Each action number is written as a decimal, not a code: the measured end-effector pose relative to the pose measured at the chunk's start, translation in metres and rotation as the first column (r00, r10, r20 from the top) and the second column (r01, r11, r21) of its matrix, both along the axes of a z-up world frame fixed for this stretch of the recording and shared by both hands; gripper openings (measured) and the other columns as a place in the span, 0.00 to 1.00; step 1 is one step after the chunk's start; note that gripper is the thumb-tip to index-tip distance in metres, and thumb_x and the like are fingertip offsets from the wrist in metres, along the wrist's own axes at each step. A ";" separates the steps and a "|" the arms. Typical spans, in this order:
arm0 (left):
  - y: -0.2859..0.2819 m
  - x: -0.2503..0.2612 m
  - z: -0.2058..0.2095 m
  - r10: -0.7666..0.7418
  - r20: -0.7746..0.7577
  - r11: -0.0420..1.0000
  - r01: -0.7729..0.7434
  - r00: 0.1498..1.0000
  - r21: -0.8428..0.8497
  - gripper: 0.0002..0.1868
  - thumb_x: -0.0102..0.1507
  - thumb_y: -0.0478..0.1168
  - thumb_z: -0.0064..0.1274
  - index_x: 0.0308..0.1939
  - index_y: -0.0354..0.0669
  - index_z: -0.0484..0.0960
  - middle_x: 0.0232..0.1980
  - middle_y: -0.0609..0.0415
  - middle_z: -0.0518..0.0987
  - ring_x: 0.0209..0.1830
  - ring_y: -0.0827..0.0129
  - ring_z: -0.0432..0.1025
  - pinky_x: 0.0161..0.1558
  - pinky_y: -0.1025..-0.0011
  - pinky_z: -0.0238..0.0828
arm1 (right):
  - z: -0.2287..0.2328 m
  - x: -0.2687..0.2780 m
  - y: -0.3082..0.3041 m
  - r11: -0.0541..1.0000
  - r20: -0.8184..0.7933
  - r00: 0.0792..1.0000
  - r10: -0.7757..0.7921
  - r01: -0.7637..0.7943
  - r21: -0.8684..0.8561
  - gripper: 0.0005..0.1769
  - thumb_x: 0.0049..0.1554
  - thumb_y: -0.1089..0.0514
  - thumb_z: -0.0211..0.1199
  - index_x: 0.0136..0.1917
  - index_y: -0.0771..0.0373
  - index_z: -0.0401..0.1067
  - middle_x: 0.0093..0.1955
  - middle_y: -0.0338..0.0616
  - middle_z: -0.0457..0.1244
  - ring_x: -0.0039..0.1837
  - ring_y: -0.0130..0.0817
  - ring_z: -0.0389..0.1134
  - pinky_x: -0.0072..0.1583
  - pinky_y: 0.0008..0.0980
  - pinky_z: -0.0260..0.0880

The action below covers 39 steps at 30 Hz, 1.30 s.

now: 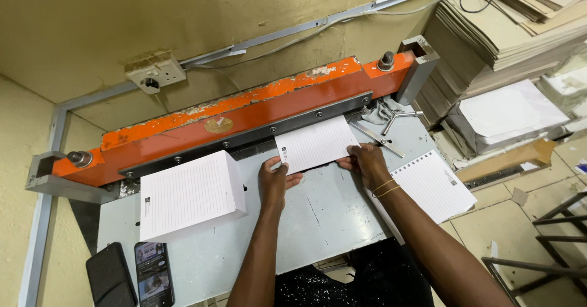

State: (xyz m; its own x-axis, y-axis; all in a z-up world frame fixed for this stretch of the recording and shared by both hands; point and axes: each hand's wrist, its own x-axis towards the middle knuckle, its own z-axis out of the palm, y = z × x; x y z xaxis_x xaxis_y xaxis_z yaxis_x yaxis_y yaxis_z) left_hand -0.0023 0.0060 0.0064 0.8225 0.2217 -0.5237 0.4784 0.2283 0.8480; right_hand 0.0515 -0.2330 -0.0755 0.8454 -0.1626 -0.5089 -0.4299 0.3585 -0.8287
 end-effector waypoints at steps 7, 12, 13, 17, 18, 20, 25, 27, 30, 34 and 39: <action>-0.003 0.001 -0.009 -0.021 0.056 1.000 0.021 0.998 0.002 0.29 0.74 0.33 0.43 0.79 0.29 0.61 0.57 0.30 0.78 0.52 0.45 0.84 0.54 0.59 0.87 | -0.005 0.004 -0.006 1.000 0.006 1.000 0.013 -0.013 0.007 0.20 0.67 0.66 0.59 0.67 0.83 0.67 0.47 0.61 0.67 0.48 0.48 0.78 0.53 0.43 0.86; -0.005 -0.005 0.005 -0.009 0.081 1.000 0.010 0.997 -0.004 0.31 0.74 0.33 0.43 0.82 0.33 0.57 0.56 0.30 0.77 0.52 0.44 0.84 0.55 0.60 0.87 | 0.010 0.003 -0.004 1.000 0.023 1.000 0.019 -0.019 -0.017 0.17 0.67 0.66 0.60 0.64 0.83 0.69 0.46 0.60 0.66 0.48 0.50 0.78 0.53 0.45 0.87; -0.005 -0.004 0.004 -0.018 0.086 1.000 0.018 0.996 0.004 0.29 0.74 0.33 0.42 0.80 0.32 0.61 0.55 0.31 0.78 0.52 0.45 0.84 0.55 0.61 0.86 | 0.010 0.004 -0.004 1.000 0.021 1.000 0.023 -0.022 -0.013 0.17 0.66 0.66 0.60 0.64 0.84 0.69 0.46 0.59 0.66 0.48 0.49 0.78 0.53 0.44 0.87; -0.002 -0.001 -0.013 -0.043 0.098 0.999 0.041 0.994 0.016 0.22 0.75 0.33 0.43 0.73 0.32 0.72 0.54 0.33 0.80 0.51 0.48 0.85 0.53 0.63 0.87 | 0.014 0.002 -0.003 1.000 0.031 0.999 0.022 -0.021 -0.022 0.16 0.66 0.66 0.60 0.62 0.83 0.70 0.45 0.58 0.65 0.47 0.49 0.78 0.52 0.44 0.87; -0.002 0.000 -0.017 -0.044 0.099 0.999 0.043 0.994 0.015 0.22 0.75 0.33 0.43 0.73 0.32 0.72 0.54 0.33 0.80 0.51 0.48 0.85 0.53 0.63 0.87 | 0.013 0.002 -0.004 1.000 0.032 0.999 0.020 -0.020 -0.023 0.16 0.66 0.66 0.60 0.62 0.83 0.70 0.45 0.58 0.65 0.47 0.49 0.78 0.52 0.44 0.87; 0.000 0.001 -0.024 -0.027 0.109 1.000 0.027 0.994 0.000 0.20 0.74 0.32 0.43 0.70 0.31 0.73 0.52 0.33 0.80 0.49 0.47 0.85 0.51 0.63 0.88 | 0.014 0.002 -0.003 1.000 0.028 0.999 0.027 -0.026 -0.017 0.17 0.66 0.66 0.60 0.63 0.84 0.70 0.45 0.56 0.65 0.47 0.48 0.78 0.52 0.43 0.87; 0.001 0.001 -0.025 -0.036 0.115 0.999 0.035 0.993 0.014 0.18 0.74 0.32 0.44 0.68 0.30 0.74 0.52 0.32 0.81 0.49 0.46 0.85 0.50 0.61 0.88 | 0.011 0.004 -0.005 1.000 0.021 0.999 0.026 -0.026 -0.015 0.18 0.66 0.66 0.60 0.64 0.84 0.70 0.45 0.57 0.65 0.48 0.49 0.78 0.53 0.44 0.87; 0.000 0.000 -0.023 -0.039 0.125 0.999 0.037 0.991 0.016 0.18 0.74 0.32 0.44 0.68 0.30 0.74 0.52 0.32 0.81 0.49 0.45 0.85 0.51 0.61 0.88 | 0.016 0.003 -0.005 1.000 0.025 0.999 0.026 -0.026 -0.013 0.18 0.66 0.66 0.60 0.64 0.84 0.70 0.46 0.58 0.65 0.48 0.50 0.78 0.54 0.45 0.87; 0.000 -0.007 -0.020 -0.047 0.135 0.999 0.045 0.990 0.022 0.17 0.74 0.32 0.44 0.66 0.30 0.76 0.52 0.32 0.81 0.48 0.46 0.85 0.50 0.60 0.89 | 0.026 -0.005 -0.007 0.999 0.006 1.000 0.028 -0.028 0.015 0.19 0.66 0.65 0.61 0.65 0.82 0.70 0.45 0.55 0.65 0.48 0.47 0.78 0.54 0.43 0.87; 0.002 -0.049 0.012 -0.147 0.157 0.984 0.128 0.977 0.124 0.21 0.75 0.38 0.42 0.70 0.31 0.71 0.45 0.33 0.83 0.42 0.51 0.85 0.44 0.65 0.88 | 0.078 -0.048 -0.017 0.988 0.031 1.000 0.000 -0.005 0.151 0.20 0.65 0.61 0.66 0.66 0.76 0.71 0.45 0.52 0.65 0.48 0.41 0.77 0.58 0.40 0.86; 0.061 -0.127 0.010 -0.357 0.335 0.710 0.021 0.872 0.704 0.18 0.74 0.49 0.44 0.62 0.46 0.81 0.37 0.52 0.87 0.35 0.63 0.85 0.40 0.62 0.89 | 0.160 -0.151 -0.075 0.981 0.306 0.951 0.039 0.022 -0.195 0.17 0.65 0.55 0.67 0.39 0.59 0.64 0.39 0.35 0.54 0.39 0.29 0.63 0.56 0.31 0.84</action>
State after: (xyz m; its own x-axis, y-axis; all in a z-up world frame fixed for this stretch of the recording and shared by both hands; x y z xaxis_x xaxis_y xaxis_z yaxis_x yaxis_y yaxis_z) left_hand -0.1290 0.0674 0.0163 0.9780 0.1815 0.1029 0.0073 -0.5230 0.8523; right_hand -0.0992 -0.3080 0.0849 0.9570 -0.2243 -0.1840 -0.1462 0.1751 -0.9736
